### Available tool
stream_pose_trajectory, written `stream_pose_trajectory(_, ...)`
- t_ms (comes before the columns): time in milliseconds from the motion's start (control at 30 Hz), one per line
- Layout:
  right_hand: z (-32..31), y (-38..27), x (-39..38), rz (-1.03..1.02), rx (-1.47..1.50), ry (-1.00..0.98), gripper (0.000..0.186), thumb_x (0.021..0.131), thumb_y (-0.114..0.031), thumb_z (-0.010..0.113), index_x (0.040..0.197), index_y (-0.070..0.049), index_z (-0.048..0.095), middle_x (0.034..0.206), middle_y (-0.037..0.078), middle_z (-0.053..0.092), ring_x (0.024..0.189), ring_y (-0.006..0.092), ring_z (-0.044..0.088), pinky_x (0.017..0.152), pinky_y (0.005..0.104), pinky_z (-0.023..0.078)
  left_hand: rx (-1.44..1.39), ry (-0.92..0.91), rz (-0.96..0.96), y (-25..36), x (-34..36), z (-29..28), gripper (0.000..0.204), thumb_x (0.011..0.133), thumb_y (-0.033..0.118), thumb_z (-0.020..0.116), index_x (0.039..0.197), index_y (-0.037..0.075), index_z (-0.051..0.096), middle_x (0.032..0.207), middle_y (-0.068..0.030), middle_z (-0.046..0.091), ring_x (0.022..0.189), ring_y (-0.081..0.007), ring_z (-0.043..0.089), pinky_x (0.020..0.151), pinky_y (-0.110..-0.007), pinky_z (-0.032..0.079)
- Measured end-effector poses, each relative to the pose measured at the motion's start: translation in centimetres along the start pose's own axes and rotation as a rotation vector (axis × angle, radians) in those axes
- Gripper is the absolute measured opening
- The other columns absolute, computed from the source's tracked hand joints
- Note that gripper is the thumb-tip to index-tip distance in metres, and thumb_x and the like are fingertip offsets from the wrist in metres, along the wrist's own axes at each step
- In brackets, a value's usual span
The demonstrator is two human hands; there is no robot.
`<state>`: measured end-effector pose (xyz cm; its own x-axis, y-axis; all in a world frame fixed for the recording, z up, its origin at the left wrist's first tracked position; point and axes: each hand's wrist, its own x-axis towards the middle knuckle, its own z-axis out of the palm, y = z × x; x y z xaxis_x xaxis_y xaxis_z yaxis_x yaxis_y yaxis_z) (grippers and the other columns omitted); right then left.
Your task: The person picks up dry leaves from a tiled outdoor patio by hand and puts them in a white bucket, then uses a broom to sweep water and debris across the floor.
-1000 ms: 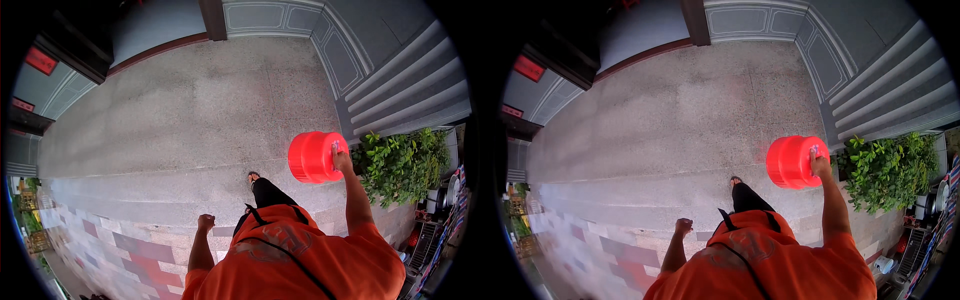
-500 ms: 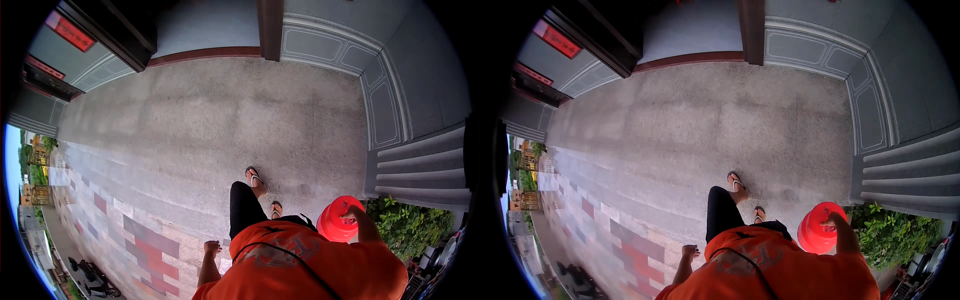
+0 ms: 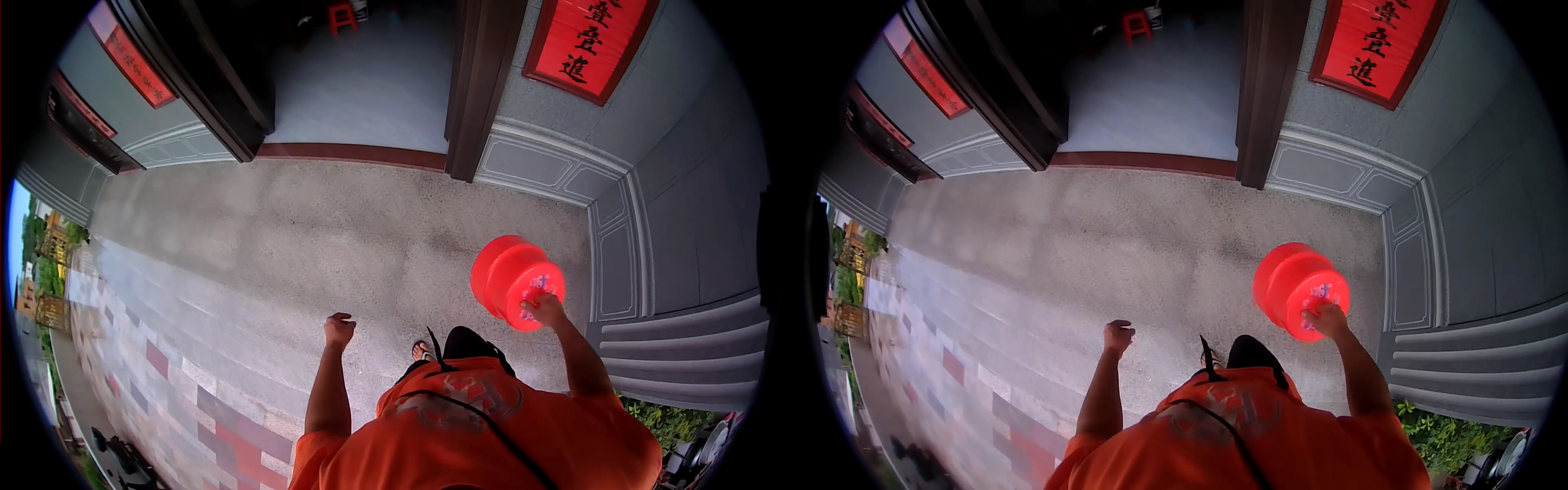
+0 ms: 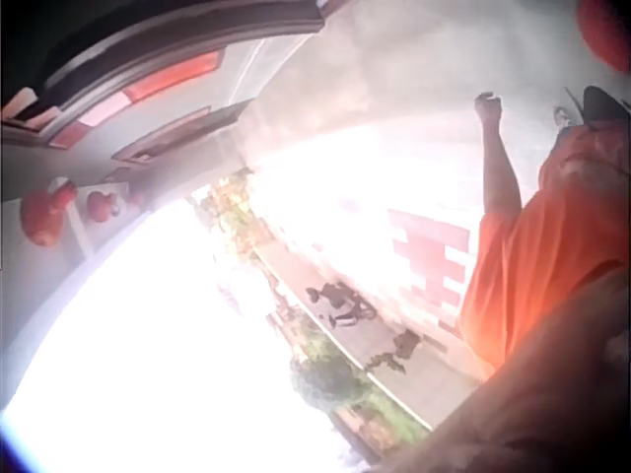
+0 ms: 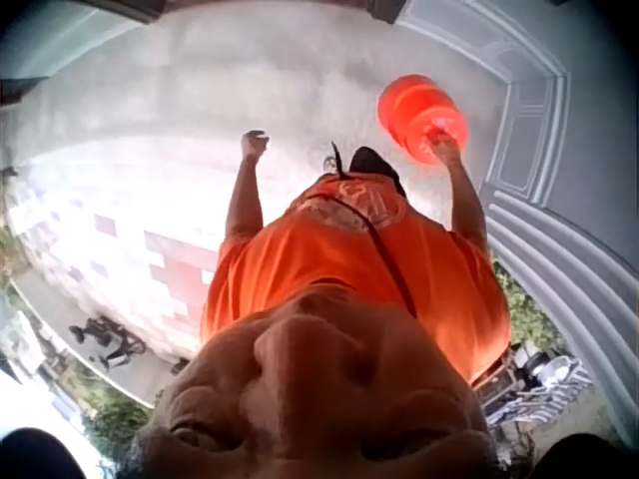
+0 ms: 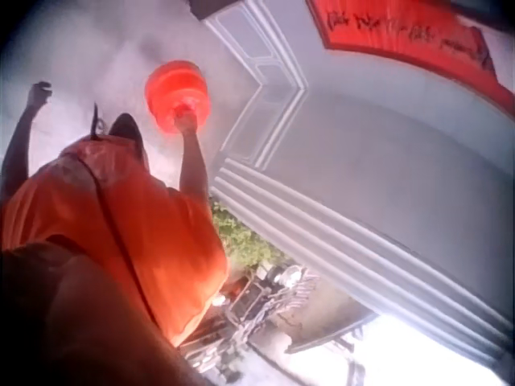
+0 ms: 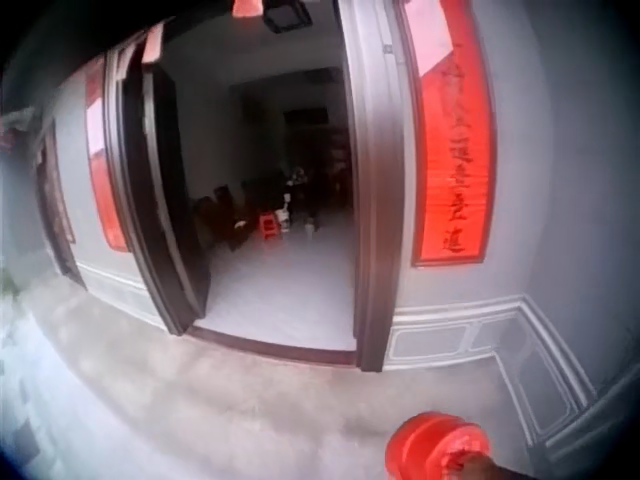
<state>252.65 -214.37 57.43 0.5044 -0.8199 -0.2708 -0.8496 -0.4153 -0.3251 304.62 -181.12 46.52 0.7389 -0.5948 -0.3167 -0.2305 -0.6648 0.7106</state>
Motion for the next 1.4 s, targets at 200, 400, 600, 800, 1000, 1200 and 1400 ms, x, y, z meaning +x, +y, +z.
stream_pose_trajectory(200,-2.0,-2.1,9.1,0.064,-0.157,-0.119,0.068,0.082,-0.07,0.058,0.078,-0.003,0.072,0.083,0.02,0.069,0.083,0.0374,0.068,0.078,0.0453,0.054,0.005,0.154,0.177,10.6,10.6,-0.4,0.041,0.063,0.004,0.066,0.104,0.004,0.071,0.091,-0.0195,0.072,0.085,-0.0301,0.07,0.077,-0.039,0.056)
stream_pose_trajectory(400,1.0,-1.0,21.4,0.226,-0.226,-0.709,0.073,0.082,-0.073,0.055,0.096,-0.004,0.076,0.082,0.015,0.073,0.078,0.0278,0.072,0.079,0.04,0.056,-0.041,-0.319,-0.522,-1.3,13.9,1.5,0.051,0.071,0.017,0.086,0.116,0.003,0.067,0.098,-0.0186,0.071,0.082,-0.0258,0.072,0.062,-0.041,0.06)
stream_pose_trajectory(600,-0.8,-3.2,33.7,0.32,-0.16,-0.903,0.11,0.078,-0.064,0.07,0.154,0.0,0.021,0.083,0.013,0.074,0.072,0.0234,0.072,0.073,0.0374,0.058,-0.456,-0.584,-0.42,-6.4,12.8,-4.4,0.021,0.079,0.012,0.079,0.086,0.0,0.064,0.079,-0.0138,0.069,0.067,-0.0256,0.067,0.056,-0.045,0.054)
stream_pose_trajectory(800,-5.7,-14.2,53.4,0.217,-0.258,-0.929,0.117,0.078,-0.062,0.072,0.157,-0.007,0.005,0.091,0.013,0.074,0.071,0.0241,0.072,0.072,0.0365,0.058,-0.802,-0.001,-0.877,3.1,28.7,-8.3,0.027,0.082,-0.004,0.061,0.059,0.007,0.051,0.058,-0.0035,0.053,0.047,-0.0149,0.055,0.039,-0.029,0.038)
stream_pose_trajectory(1000,-6.4,-25.8,73.2,0.04,-0.475,-0.547,0.065,0.075,-0.066,0.071,0.111,-0.011,0.07,0.099,0.009,0.073,0.095,0.0256,0.07,0.083,0.047,0.054,-0.531,-0.12,-0.712,11.8,45.6,-7.0,0.005,0.082,0.003,0.069,0.084,0.0,0.066,0.073,-0.009,0.068,0.056,-0.02,0.067,0.047,-0.029,0.049)
stream_pose_trajectory(1200,-10.4,-34.1,87.5,-0.082,-0.392,-0.357,0.057,0.074,-0.064,0.072,0.097,-0.013,0.076,0.102,0.01,0.072,0.106,0.0291,0.066,0.086,0.0452,0.053,-0.39,-0.256,-0.762,9.3,62.1,-8.0,0.005,0.087,0.004,0.066,0.087,0.0,0.063,0.073,-0.0124,0.066,0.057,-0.0259,0.067,0.046,-0.036,0.051)
stream_pose_trajectory(1400,-17.7,-40.0,99.2,-0.022,-0.401,-0.203,0.064,0.075,-0.064,0.07,0.112,-0.012,0.07,0.108,0.013,0.07,0.106,0.0306,0.066,0.087,0.0464,0.053,-0.395,-0.162,-0.893,16.1,82.4,-14.8,0.006,0.09,0.006,0.064,0.088,0.0,0.064,0.069,-0.0123,0.064,0.054,-0.0256,0.067,0.043,-0.036,0.051)
